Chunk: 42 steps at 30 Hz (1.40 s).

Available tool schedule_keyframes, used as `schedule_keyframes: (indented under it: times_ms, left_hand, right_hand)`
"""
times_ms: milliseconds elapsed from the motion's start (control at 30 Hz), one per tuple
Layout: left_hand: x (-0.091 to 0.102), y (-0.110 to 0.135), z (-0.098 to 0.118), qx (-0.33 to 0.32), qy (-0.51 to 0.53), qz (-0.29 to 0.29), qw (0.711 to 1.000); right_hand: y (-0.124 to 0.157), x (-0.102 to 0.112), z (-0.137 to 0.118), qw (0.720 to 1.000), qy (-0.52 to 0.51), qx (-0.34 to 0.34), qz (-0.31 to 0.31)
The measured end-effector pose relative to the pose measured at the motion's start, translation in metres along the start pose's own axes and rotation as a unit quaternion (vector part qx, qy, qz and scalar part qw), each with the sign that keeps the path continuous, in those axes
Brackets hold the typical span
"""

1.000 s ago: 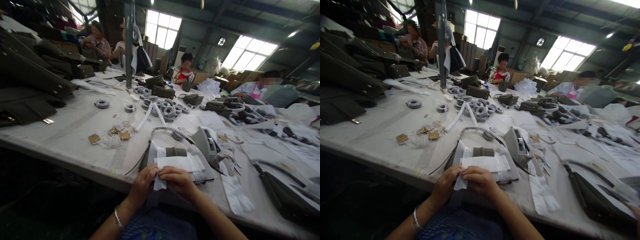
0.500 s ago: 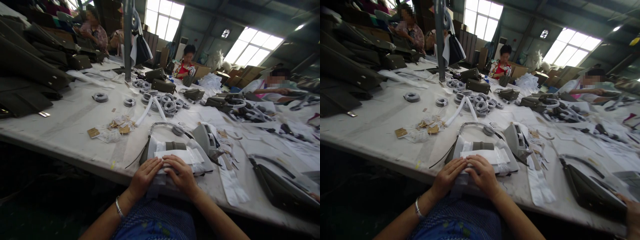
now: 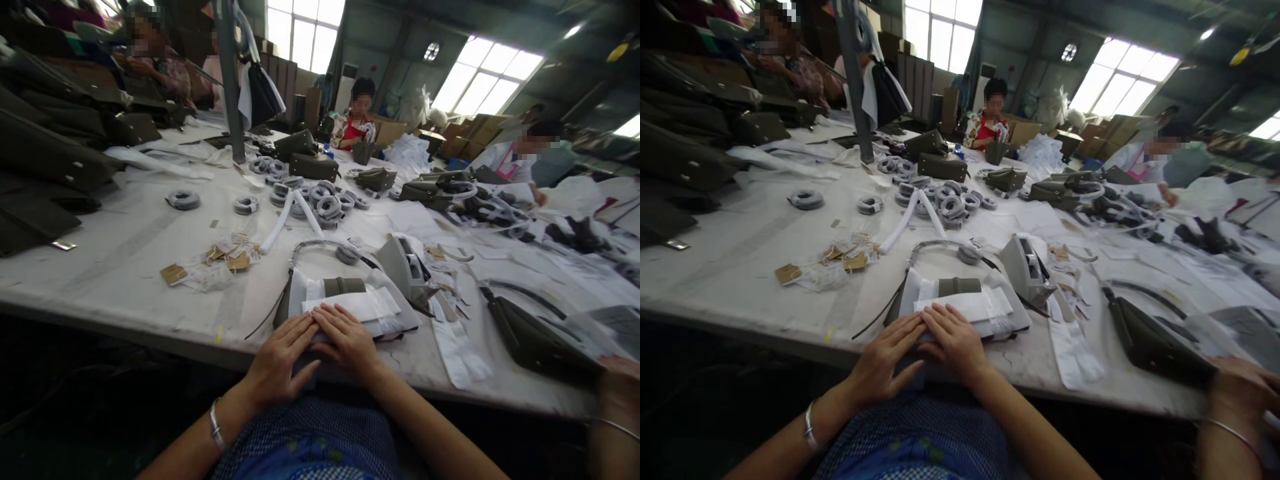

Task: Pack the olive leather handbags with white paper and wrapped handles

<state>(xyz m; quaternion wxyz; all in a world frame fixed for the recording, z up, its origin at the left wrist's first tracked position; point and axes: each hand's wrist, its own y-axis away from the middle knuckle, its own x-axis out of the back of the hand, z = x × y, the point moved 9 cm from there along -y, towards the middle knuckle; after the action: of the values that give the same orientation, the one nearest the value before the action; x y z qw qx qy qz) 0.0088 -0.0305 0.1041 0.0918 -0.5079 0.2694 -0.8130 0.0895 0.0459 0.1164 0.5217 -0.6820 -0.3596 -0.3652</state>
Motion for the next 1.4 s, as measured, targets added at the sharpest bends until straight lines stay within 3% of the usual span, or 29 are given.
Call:
schedule_keyframes:
  times_ms: [200, 333, 433, 500, 633, 767, 900, 1067, 1267, 1400]
  left_hand:
    - [0.0, 0.002, -0.003, -0.029, -0.067, 0.086, 0.994]
    - [-0.001, 0.006, -0.004, -0.041, -0.07, 0.105, 0.991]
    - [-0.002, 0.008, -0.004, -0.04, -0.069, 0.119, 0.99]
    - [-0.003, 0.008, -0.004, -0.039, -0.074, 0.122, 0.989]
    - [-0.007, 0.009, -0.005, -0.04, -0.076, 0.12, 0.989]
    - [-0.008, 0.01, -0.005, -0.044, -0.078, 0.121, 0.989]
    - [-0.007, 0.01, -0.003, -0.052, -0.094, 0.121, 0.987]
    - [-0.006, 0.011, -0.003, -0.059, -0.099, 0.126, 0.985]
    - [-0.006, 0.01, -0.004, -0.047, -0.075, 0.114, 0.99]
    - [-0.005, 0.007, -0.004, -0.039, -0.067, 0.106, 0.991]
  right_hand:
    - [0.003, -0.004, -0.002, 1.0, 0.004, 0.012, -0.009]
    - [-0.006, 0.009, 0.0, 0.995, -0.072, -0.016, -0.073]
    - [-0.024, 0.018, 0.017, 0.988, -0.1, -0.056, -0.107]
    - [-0.039, 0.019, 0.041, 0.988, -0.055, -0.102, -0.103]
    - [-0.065, -0.007, 0.077, 0.976, 0.019, -0.144, -0.161]
    - [-0.085, -0.031, 0.069, 0.97, 0.007, -0.079, -0.232]
    - [-0.089, -0.039, 0.061, 0.968, 0.017, -0.079, -0.239]
    - [-0.058, -0.019, 0.046, 0.986, 0.033, -0.106, -0.126]
    - [0.03, 0.02, -0.013, 1.0, 0.02, -0.01, 0.005]
    - [0.067, 0.004, -0.045, 0.998, 0.026, 0.063, 0.015]
